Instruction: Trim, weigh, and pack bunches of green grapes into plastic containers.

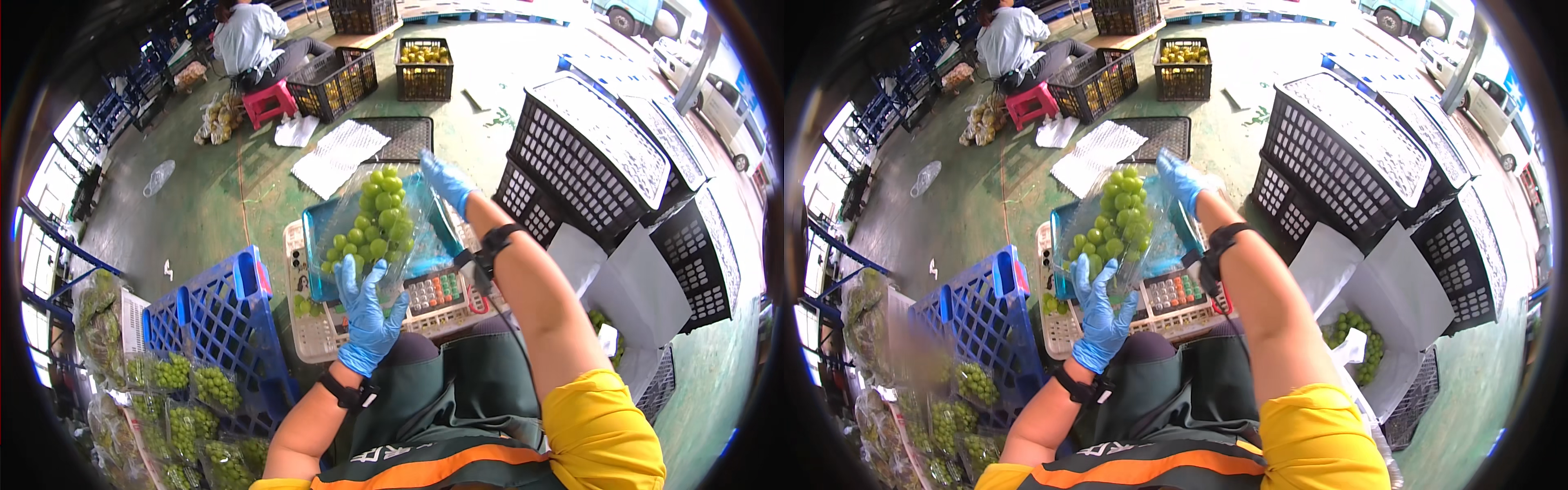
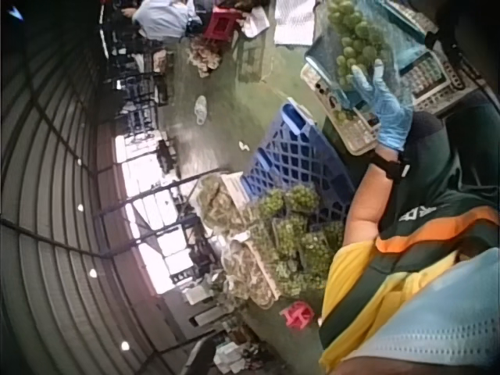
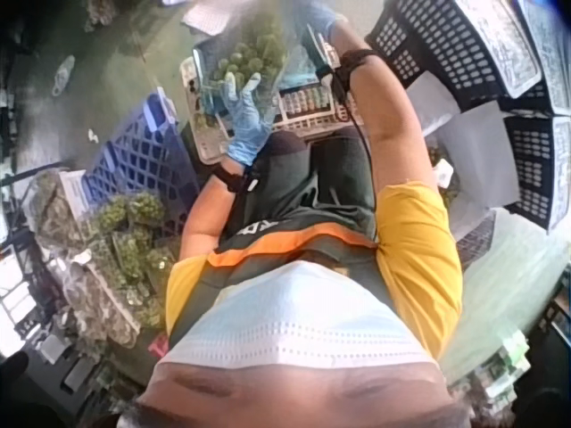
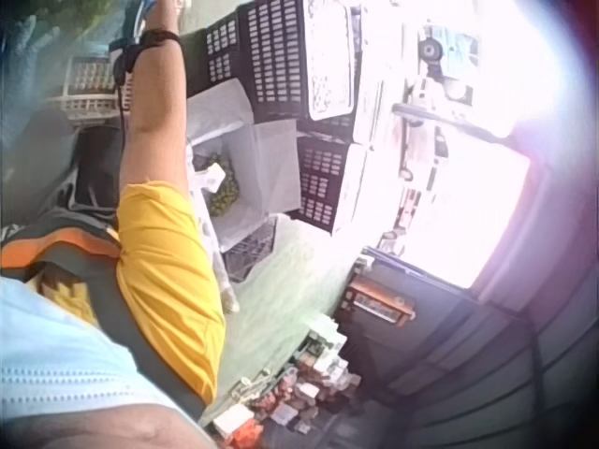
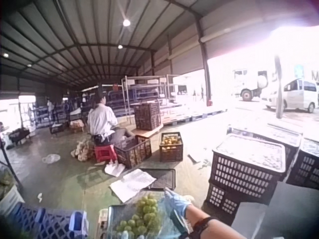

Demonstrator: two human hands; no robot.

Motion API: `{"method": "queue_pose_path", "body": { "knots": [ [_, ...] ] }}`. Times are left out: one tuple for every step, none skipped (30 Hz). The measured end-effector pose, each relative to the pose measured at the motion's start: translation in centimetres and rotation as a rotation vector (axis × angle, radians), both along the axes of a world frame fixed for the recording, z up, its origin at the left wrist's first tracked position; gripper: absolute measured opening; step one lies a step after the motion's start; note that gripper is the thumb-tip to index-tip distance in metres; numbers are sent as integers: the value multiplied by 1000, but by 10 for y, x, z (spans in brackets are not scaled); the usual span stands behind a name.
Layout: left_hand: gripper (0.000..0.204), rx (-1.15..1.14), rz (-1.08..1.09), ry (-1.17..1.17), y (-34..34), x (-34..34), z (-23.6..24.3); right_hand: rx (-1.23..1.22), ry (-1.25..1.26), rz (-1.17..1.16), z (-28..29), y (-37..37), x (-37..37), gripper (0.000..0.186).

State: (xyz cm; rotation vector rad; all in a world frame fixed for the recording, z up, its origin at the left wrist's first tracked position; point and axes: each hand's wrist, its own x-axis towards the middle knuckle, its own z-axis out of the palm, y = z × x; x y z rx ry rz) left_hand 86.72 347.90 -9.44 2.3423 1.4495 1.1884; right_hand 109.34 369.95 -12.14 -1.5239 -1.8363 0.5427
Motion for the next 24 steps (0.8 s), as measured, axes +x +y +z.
{"method": "queue_pose_path", "body": {
  "knots": [
    [55, 0, 58, -84, 0, -1, -6, -120, -135, -14, 1, 1, -13, 41],
    [50, -1, 112, -169, 5, -2, -12, -223, 17, -42, -2, -8, -17, 37],
    [42, -31, 163, -272, 10, -9, -19, -320, 176, -72, 7, -23, -32, 33],
    [35, 26, 252, -207, 20, -18, -20, -403, 324, -131, 20, -40, -40, 31],
    [36, -31, 305, -286, 29, -38, -25, -516, 345, -91, 44, -67, -47, 40],
    [37, -89, 339, -369, 41, -56, -31, -624, 364, -69, 58, -82, -44, 51],
    [38, -97, 329, -409, 53, -70, -38, -615, 366, -87, 48, -75, -28, 51],
    [39, -93, 340, -432, 54, -89, -39, -483, 197, -14, 32, -65, -18, 53],
    [42, -170, 295, -517, 58, -96, -41, -360, 21, 35, 22, -57, -7, 56],
    [45, -237, 191, -661, 59, -102, -40, -249, 89, -18, 43, -60, -16, 61],
    [47, -259, 209, -703, 55, -102, -39, -474, 388, -19, 60, -70, -32, 64],
    [48, -274, 211, -752, 54, -94, -30, -681, 686, -32, 75, -75, -43, 67],
    [48, -274, 196, -751, 56, -86, -25, -542, 693, 58, 57, -68, -46, 68],
    [52, -313, 177, -833, 57, -79, -21, -402, 694, 148, 35, -61, -47, 69],
    [55, -353, 169, -916, 60, -77, -20, -210, 448, 177, 23, -60, -44, 70],
    [55, -351, 168, -920, 62, -76, -24, -155, 476, 140, 15, -57, -47, 73],
    [60, -301, 150, -777, 66, -78, -30, -232, 664, 97, 4, -62, -45, 73],
    [64, -258, 139, -630, 66, -84, -35, -318, 855, 52, 6, -75, -51, 73],
    [73, -237, 123, -607, 66, -90, -39, -326, 855, 52, 4, -79, -50, 73],
    [73, -243, 128, -607, 64, -92, -44, -345, 968, 70, 2, -84, -49, 72],
    [74, -211, 135, -515, 62, -92, -41, -356, 1083, 82, 1, -88, -47, 72],
    [76, -179, 143, -424, 61, -92, -39, -358, 1084, 78, -4, -91, -45, 72],
    [73, -162, 147, -383, 59, -91, -40, -378, 1107, 70, -11, -93, -45, 70],
    [73, -167, 156, -385, 57, -90, -39, -404, 1125, 69, -9, -96, -49, 68]
  ]
}}
